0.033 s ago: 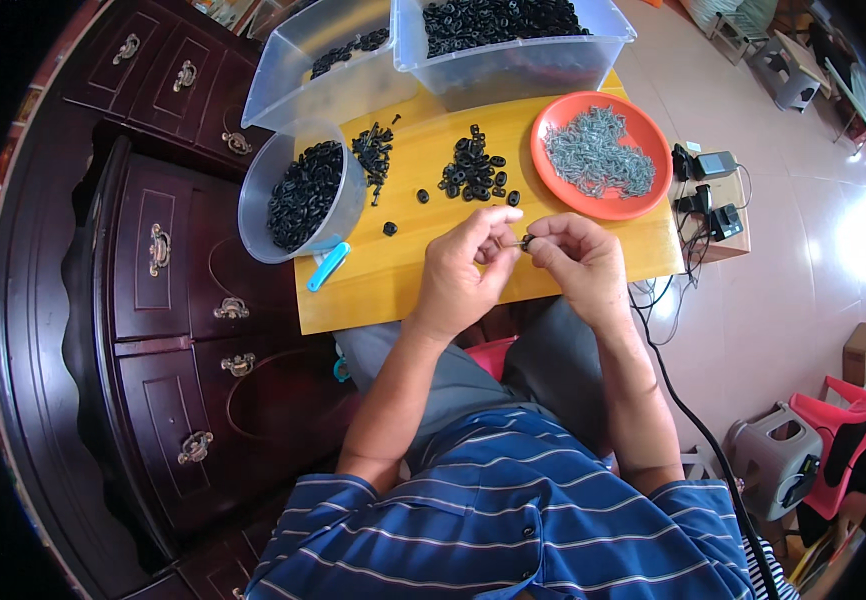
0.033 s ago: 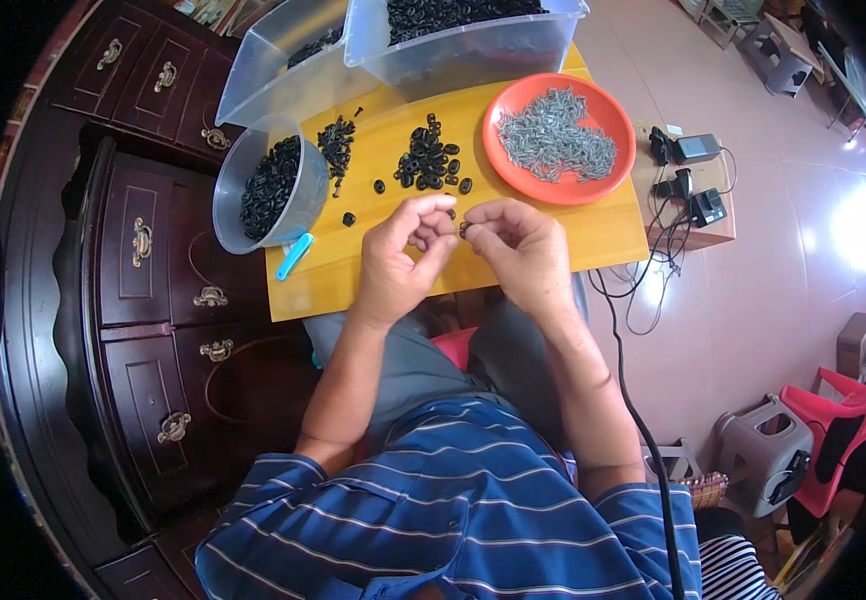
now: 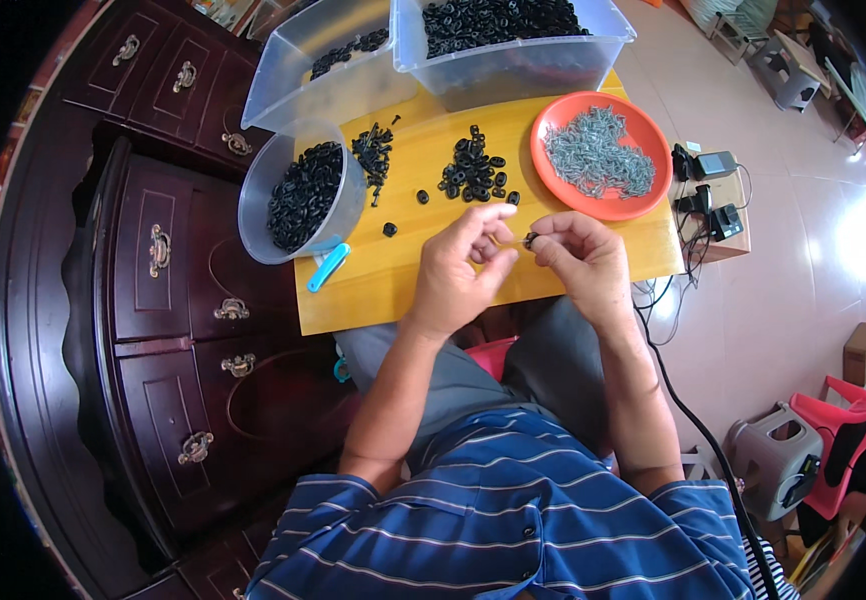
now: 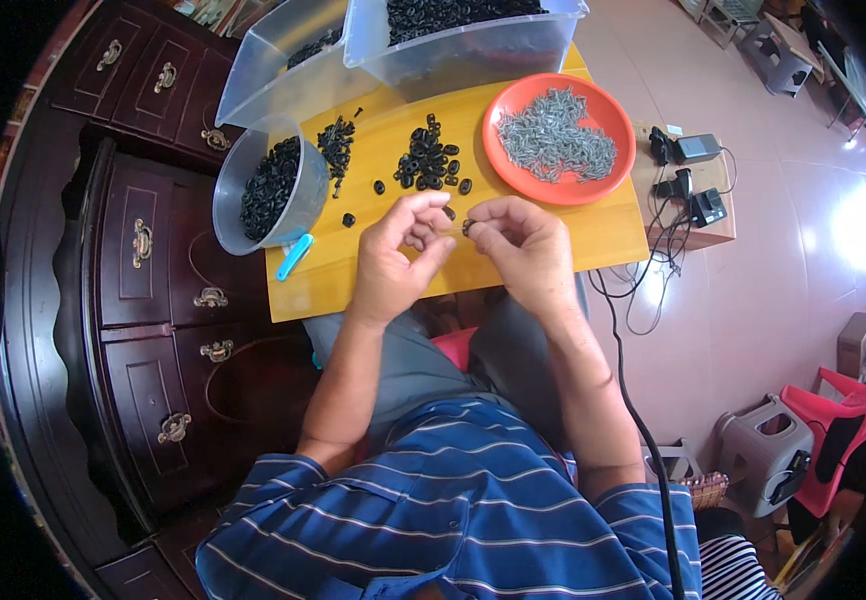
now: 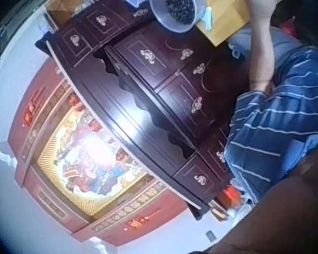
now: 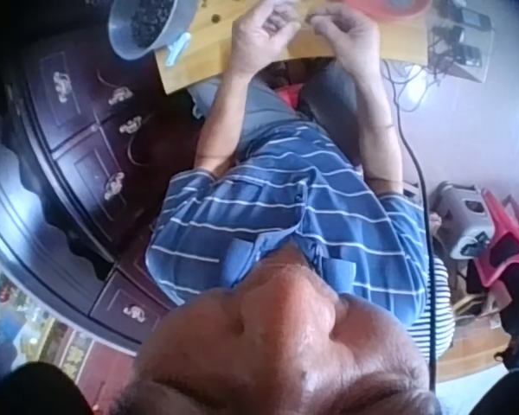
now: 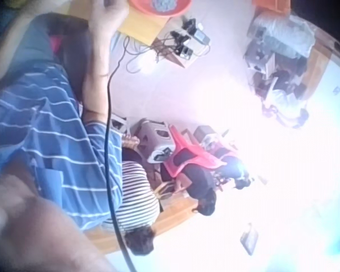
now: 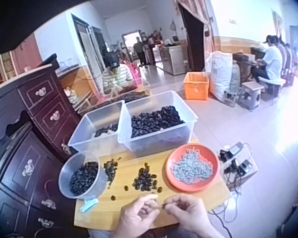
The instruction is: Assembling small black plastic toggles or cord locks by inserting metal springs into the plastic housings.
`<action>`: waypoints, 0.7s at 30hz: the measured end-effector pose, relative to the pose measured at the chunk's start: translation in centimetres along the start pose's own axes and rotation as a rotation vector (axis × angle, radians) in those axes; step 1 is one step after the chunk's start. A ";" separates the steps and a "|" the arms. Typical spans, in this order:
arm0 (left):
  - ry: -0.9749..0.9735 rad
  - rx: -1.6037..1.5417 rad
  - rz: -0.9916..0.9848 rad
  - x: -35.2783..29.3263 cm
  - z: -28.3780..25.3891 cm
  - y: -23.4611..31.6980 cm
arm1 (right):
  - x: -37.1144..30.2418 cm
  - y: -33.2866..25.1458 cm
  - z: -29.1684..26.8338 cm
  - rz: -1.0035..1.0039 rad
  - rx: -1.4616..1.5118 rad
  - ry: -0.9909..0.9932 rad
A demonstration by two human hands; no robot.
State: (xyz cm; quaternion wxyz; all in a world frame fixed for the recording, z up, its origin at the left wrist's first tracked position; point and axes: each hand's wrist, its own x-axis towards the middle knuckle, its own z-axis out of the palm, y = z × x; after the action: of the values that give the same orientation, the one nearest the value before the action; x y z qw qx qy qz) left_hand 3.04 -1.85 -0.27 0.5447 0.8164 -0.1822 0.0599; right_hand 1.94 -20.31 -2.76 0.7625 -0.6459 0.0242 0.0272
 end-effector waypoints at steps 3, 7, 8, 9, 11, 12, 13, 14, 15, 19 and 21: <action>0.019 -0.031 -0.062 -0.2 -0.8 -2.0 | 0.2 -0.6 -1.0 0.003 0.087 0.032; -0.003 0.260 -0.025 -0.6 -0.7 -4.5 | 0.3 -0.8 -1.3 -0.005 0.132 0.070; -0.007 0.348 -0.004 -0.7 -0.6 -4.8 | 0.3 -0.7 -1.3 0.010 0.140 0.062; -0.009 0.436 0.015 -0.7 -0.4 -5.2 | 0.5 -0.8 -1.3 0.007 0.135 0.067; 0.001 0.465 0.037 -0.5 -0.2 -5.4 | 0.4 -0.5 -1.0 -0.010 0.136 0.048; -0.003 0.467 0.080 -0.2 0.2 -5.8 | 0.3 -0.8 -1.2 -0.001 0.132 0.063; -0.006 0.472 0.124 0.2 0.4 -5.8 | 0.4 -0.9 -1.3 0.003 0.135 0.062; -0.008 0.475 0.119 0.3 0.4 -5.7 | 0.4 -0.8 -1.5 -0.006 0.139 0.064; -0.029 0.499 0.106 0.4 0.3 -5.6 | 0.4 -0.8 -1.5 -0.015 0.143 0.066; 0.026 0.497 0.143 0.5 0.1 -5.8 | 0.4 -1.1 -0.9 0.009 0.126 0.046; 0.073 0.320 0.067 0.1 0.1 -5.5 | 0.4 -0.8 -0.8 0.003 0.126 0.035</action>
State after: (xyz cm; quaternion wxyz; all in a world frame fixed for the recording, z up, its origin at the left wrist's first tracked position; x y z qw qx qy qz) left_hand 5.16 -0.11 -5.09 0.4119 0.8833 -0.1776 0.1361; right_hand 2.38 -21.20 -2.16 0.8012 -0.5969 0.0401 0.0158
